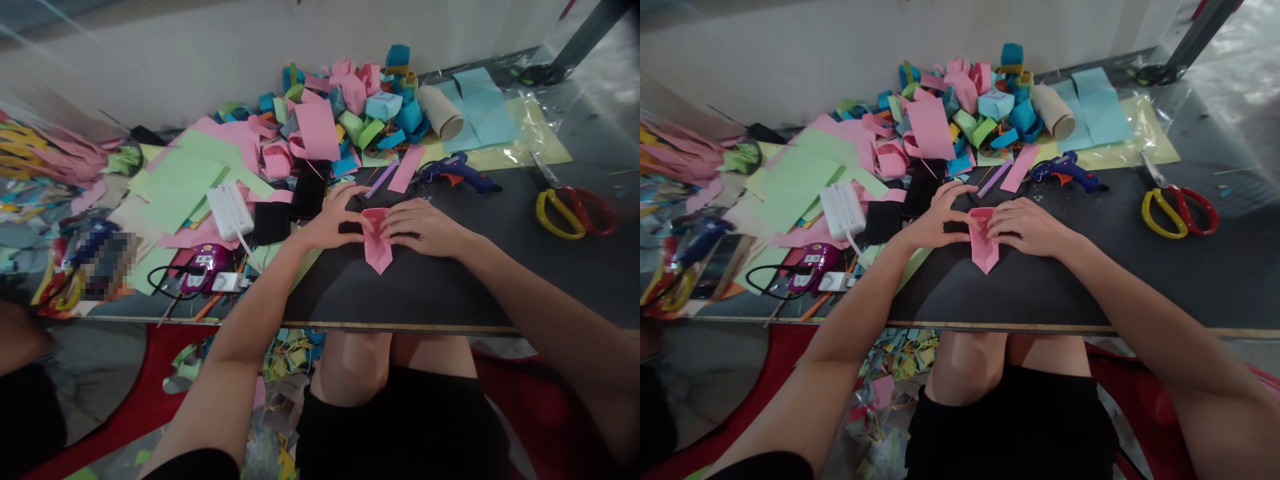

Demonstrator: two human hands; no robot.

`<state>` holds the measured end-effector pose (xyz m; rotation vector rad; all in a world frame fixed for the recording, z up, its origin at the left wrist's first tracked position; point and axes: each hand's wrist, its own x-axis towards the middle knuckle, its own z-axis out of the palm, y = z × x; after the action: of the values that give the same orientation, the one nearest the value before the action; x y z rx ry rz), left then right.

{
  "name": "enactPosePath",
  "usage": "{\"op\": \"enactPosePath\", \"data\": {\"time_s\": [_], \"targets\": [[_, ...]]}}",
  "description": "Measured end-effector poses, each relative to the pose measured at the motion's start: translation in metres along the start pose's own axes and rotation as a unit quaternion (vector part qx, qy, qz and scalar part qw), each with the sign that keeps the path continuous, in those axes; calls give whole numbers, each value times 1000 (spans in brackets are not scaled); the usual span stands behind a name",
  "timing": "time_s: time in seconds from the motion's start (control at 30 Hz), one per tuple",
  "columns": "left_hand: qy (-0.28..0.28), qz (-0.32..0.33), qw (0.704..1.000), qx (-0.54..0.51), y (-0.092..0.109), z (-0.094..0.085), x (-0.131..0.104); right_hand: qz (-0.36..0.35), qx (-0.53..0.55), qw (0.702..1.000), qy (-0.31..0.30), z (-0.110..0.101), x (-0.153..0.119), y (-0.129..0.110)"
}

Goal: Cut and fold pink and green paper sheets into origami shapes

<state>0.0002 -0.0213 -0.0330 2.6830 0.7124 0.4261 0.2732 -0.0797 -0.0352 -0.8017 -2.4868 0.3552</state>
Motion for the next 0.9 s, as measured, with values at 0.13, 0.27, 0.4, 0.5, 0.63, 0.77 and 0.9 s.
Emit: {"op": "enactPosePath", "data": {"time_s": [0.13,0.27,0.4,0.5,0.63,0.77,0.9], "targets": [[-1,5,1000,-2,4,1,1,25,4,1000,-5,0,0,1],[5,12,1000,8,11,7,2,22,-9,1000,0,0,1,-1],[21,35,998,38,20,11,2,-8,-42,999,2,4,4,-5],[34,53,996,70,25,11,1,-36,-87,996,5,7,5,-9],[50,66,991,106,27,12,0,-76,-170,983,5,8,6,-13],[65,56,987,133,26,15,1,-74,-224,972,-2,5,9,-18],[60,46,986,149,25,17,1,-20,-214,977,0,6,12,-22]]}}
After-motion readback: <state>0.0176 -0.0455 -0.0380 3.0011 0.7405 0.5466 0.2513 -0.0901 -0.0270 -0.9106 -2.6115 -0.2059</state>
